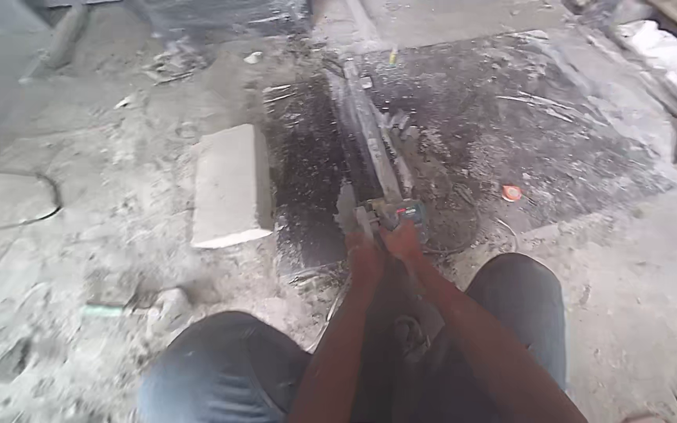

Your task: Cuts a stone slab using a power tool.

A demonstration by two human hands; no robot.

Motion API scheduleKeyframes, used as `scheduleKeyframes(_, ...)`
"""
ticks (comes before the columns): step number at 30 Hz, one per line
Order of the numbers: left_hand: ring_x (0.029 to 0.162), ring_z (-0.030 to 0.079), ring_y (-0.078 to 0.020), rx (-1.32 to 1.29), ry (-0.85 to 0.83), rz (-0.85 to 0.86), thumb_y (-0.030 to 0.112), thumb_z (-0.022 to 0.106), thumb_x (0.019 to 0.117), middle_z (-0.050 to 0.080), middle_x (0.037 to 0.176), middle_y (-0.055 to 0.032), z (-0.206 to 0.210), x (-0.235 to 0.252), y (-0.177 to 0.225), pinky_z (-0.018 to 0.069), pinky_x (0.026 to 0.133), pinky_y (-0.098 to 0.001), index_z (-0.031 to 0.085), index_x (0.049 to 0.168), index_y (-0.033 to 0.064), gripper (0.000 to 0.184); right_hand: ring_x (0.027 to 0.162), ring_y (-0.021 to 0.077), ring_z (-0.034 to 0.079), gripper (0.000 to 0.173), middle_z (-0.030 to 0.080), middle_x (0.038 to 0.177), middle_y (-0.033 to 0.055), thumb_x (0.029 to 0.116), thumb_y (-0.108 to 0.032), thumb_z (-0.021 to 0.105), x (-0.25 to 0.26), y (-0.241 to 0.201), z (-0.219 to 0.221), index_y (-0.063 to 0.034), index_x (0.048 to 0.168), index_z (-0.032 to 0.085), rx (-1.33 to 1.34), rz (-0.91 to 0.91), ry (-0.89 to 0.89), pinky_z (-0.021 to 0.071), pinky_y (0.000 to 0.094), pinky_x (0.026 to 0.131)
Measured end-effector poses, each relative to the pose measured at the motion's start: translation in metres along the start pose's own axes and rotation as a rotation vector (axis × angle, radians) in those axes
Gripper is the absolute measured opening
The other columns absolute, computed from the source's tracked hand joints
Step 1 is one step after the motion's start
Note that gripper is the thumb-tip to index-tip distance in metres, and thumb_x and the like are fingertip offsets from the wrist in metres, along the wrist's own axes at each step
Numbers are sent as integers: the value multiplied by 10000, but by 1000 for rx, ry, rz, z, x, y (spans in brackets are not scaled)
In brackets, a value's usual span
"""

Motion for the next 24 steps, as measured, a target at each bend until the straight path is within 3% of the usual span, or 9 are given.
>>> scheduleKeyframes(2, 1320, 570, -364, -20, 27, -8, 463, 583, 987, 549, 1428, -270, -23, -3, -1, 500, 1079, -465, 527, 1402, -69, 677, 921, 269, 712, 430, 721, 990, 166, 880, -255, 784, -6, -16, -4, 19, 1186, 657, 46, 7, -29, 576, 491, 868)
scheduleKeyframes(6, 1105, 680, -391, 54, -1, 144, 720, 521, 922, 598, 1345, -252, -71, -17, 45, 572, 892, -574, 611, 1317, -17, 841, 446, 158, 548, 69, 577, 603, 64, 966, -70, 621, -37, -12, -55, -5, 947, 609, 635, 151, -12, 527, 328, 441)
scheduleKeyframes(9, 1042, 692, -418, 46, 306, 256, 572, 320, 1041, 587, 1330, -290, -175, -21, 83, 586, 805, -578, 589, 1311, -36, 718, 422, 111, 481, 124, 499, 584, -3, 945, -147, 487, -46, -1, -68, -92, 905, 592, 1023, 308, -113, 487, 292, 410)
scheduleKeyframes(11, 1092, 675, -366, -29, 590, 233, 330, 357, 1052, 592, 1322, -254, -264, -25, 91, 572, 876, -519, 548, 1339, -50, 514, 401, 97, 474, 173, 481, 558, -19, 935, -183, 442, -61, 2, -64, -102, 907, 593, 1274, 357, -174, 475, 270, 397)
scheduleKeyframes(12, 1079, 667, -299, -149, 686, 229, 247, 367, 1055, 628, 1247, -207, -302, -25, 87, 554, 910, -465, 547, 1314, -45, 429, 409, 96, 479, 204, 484, 557, -21, 945, -205, 423, -66, 4, -61, -102, 905, 594, 1373, 369, -214, 471, 260, 408)
scheduleKeyframes(14, 766, 627, -124, -558, 766, 200, 168, 414, 1055, 648, 925, -75, -347, -13, 62, 535, 713, -311, 600, 1122, -3, 261, 406, 99, 485, 257, 480, 539, -13, 954, -241, 399, -80, 18, -51, -93, 857, 585, 1509, 426, -236, 462, 246, 410)
scheduleKeyframes(16, 483, 452, -74, -1003, 654, 34, 183, 434, 1060, 544, 712, -1, -339, 10, 32, 408, 454, -242, 529, 897, 88, 210, 413, 107, 494, 293, 488, 538, 1, 970, -252, 385, -86, 33, -39, -82, 809, 560, 1511, 481, -238, 467, 248, 417)
scheduleKeyframes(20, 434, 339, -55, -1306, 400, -253, 182, 428, 1031, 386, 599, 53, -290, 19, 16, 318, 413, -219, 466, 866, 152, 172, 384, 126, 467, 231, 458, 507, 10, 961, -141, 378, -93, 48, -23, -79, 787, 516, 1398, 529, -103, 467, 285, 395)
scheduleKeyframes(24, 430, 352, -59, -1412, 504, -176, 143, 454, 1035, 431, 618, 27, -325, 16, 7, 337, 401, -208, 468, 853, 123, 183, 390, 111, 470, 256, 468, 517, -3, 983, -178, 370, -115, 58, -28, -107, 781, 509, 1413, 560, -19, 467, 268, 399)
Point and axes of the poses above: each hand's wrist, its own x-axis towards the middle knuckle, its own z-axis out of the palm, y = z × x, the point moved 10 cm from there along x, towards the middle knuckle
